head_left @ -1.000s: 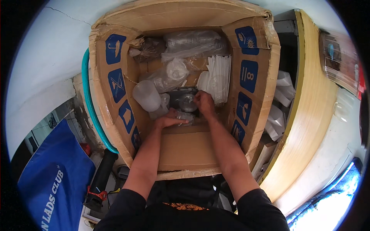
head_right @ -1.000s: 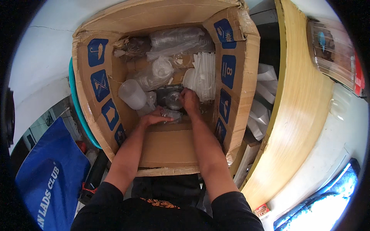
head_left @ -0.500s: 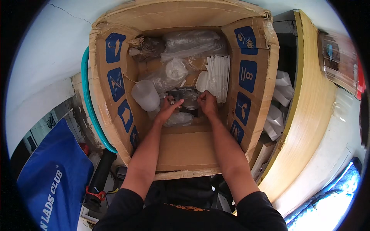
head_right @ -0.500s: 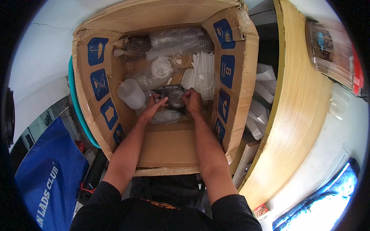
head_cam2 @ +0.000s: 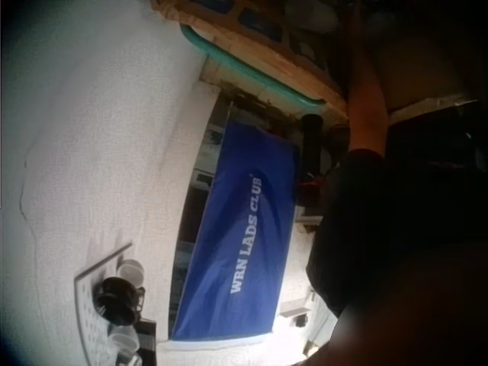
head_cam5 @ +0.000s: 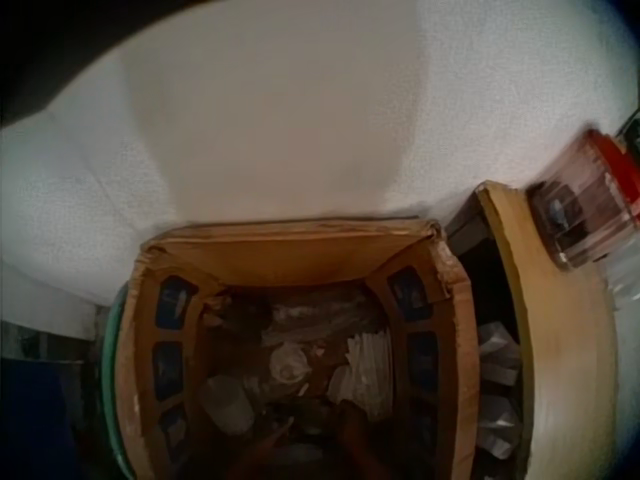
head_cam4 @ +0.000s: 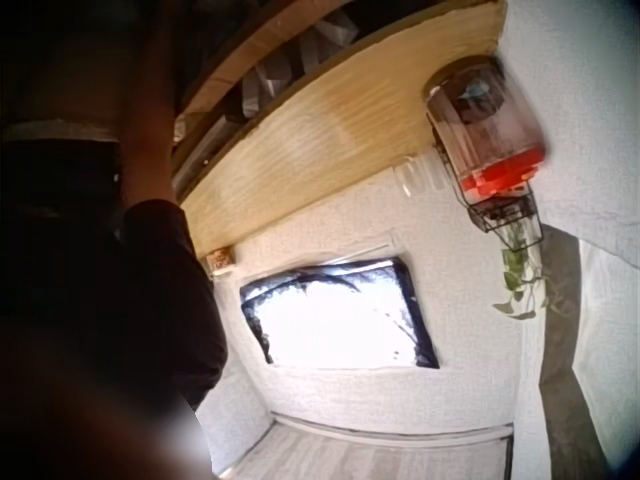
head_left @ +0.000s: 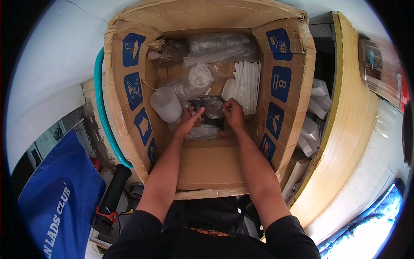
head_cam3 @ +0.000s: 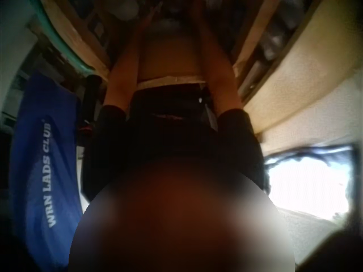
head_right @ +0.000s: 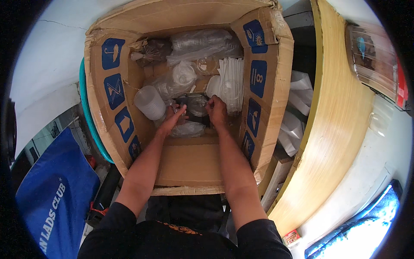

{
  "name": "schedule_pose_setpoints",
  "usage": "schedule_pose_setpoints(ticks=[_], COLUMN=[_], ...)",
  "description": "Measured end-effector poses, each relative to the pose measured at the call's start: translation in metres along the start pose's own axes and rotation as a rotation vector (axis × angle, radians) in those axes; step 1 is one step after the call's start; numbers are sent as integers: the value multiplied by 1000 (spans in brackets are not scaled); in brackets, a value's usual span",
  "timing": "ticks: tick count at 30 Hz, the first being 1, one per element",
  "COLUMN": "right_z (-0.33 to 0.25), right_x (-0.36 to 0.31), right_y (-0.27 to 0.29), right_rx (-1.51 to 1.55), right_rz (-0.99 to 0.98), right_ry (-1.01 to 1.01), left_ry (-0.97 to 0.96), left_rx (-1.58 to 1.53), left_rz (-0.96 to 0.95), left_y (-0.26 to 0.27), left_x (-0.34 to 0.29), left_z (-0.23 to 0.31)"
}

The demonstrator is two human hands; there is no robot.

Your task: Organizes various syrup bottles and plastic cups from a storage box onto a counter.

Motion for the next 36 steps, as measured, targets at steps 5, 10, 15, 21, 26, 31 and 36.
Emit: schedule_pose_setpoints(ticks=[5, 10, 15, 21, 26, 31, 36], right_z=[21, 30, 48, 41, 43, 55, 38], right_x=[2, 0, 3, 2, 0, 4, 2], right_y=[3, 0, 0, -3, -2, 0, -2], right_rx=[108, 121, 114, 81, 13, 116, 89], right_rz=[3, 19, 22, -22, -29, 20, 35], right_ry=[-47, -139, -150, -148, -143, -123, -155], left_ry=[4, 20, 60, 83, 108, 118, 83], left_rx=[-6, -73, -133, -182, -206, -214, -78], left_rz=[2, -4, -34, -52, -51, -75, -3], left_y=[-9, -5, -10, -5, -5, -13, -5], left_x=[-6, -1, 1, 0, -1, 1, 0], left_z=[10, 4, 4, 1, 1, 1, -3])
Point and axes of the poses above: each hand's wrist, its own x-axis towards the middle knuckle, its own y-axis out of the back of the hand, z = x × y, the point moved 4 cm from there along x, towards the middle knuckle, and after that the axes turned 11 degrees about z, right-handed, at the moved point
